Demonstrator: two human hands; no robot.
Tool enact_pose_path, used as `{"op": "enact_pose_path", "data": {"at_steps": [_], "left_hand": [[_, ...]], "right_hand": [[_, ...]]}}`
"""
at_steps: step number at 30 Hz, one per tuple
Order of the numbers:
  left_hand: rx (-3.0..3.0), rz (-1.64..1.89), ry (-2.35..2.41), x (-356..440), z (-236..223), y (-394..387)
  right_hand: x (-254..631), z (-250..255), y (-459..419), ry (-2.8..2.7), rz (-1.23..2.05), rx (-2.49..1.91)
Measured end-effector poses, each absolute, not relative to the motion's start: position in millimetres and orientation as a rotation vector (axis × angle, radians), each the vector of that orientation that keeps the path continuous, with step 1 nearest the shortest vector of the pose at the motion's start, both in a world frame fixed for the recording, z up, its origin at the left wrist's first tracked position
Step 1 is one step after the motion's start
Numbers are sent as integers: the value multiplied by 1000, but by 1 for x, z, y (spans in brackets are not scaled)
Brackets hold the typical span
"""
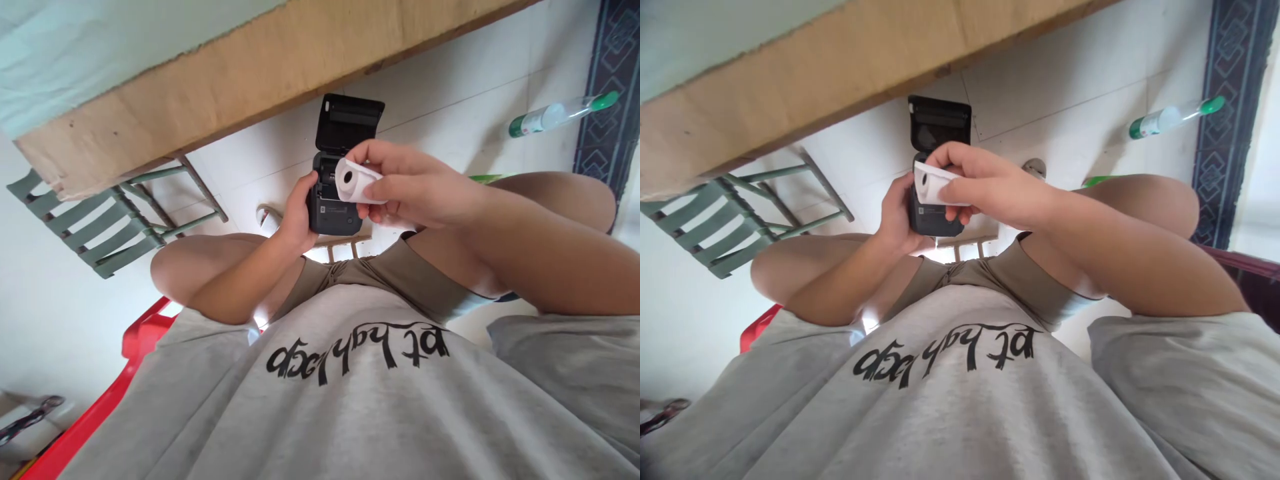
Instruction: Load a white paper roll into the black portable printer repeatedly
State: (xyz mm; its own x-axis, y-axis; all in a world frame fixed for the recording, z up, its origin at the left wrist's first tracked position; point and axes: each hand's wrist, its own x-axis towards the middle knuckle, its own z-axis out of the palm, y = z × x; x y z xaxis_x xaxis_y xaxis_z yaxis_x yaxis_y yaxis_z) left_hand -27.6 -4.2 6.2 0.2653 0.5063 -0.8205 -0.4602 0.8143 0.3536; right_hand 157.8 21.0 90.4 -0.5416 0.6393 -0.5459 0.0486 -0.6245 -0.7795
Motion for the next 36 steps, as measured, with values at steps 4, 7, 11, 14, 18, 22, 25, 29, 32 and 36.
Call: {"op": "enact_pose_path", "data": {"at_steps": [4,7,11,14,18,22,25,29,32,36], "left_hand": [[171,702,1039,-24,8,-4],[212,711,999,-18,8,-3],[231,786,1015,-12,5,-1],[218,815,1040,-10,1,-1],[243,796,1055,-11,0,-2],[230,771,1056,-12,5,-1],[206,805,1041,-11,7,0],[205,847,1037,-11,9,0],[205,839,1020,-13,8,-1],[200,851,1010,-13,7,-2]], "right_hand": [[163,77,17,-1073,2223,-1282],[161,76,18,-1034,2152,-1330],[165,76,18,-1308,1937,-1380],[172,69,20,-1801,1488,-1556],[178,53,21,-2271,896,-1678],[172,43,20,-2371,744,-1677],[166,42,19,-2397,737,-1730],[163,42,20,-2370,823,-1666],[160,44,19,-2374,779,-1760],[156,47,19,-2447,720,-1824]]}}
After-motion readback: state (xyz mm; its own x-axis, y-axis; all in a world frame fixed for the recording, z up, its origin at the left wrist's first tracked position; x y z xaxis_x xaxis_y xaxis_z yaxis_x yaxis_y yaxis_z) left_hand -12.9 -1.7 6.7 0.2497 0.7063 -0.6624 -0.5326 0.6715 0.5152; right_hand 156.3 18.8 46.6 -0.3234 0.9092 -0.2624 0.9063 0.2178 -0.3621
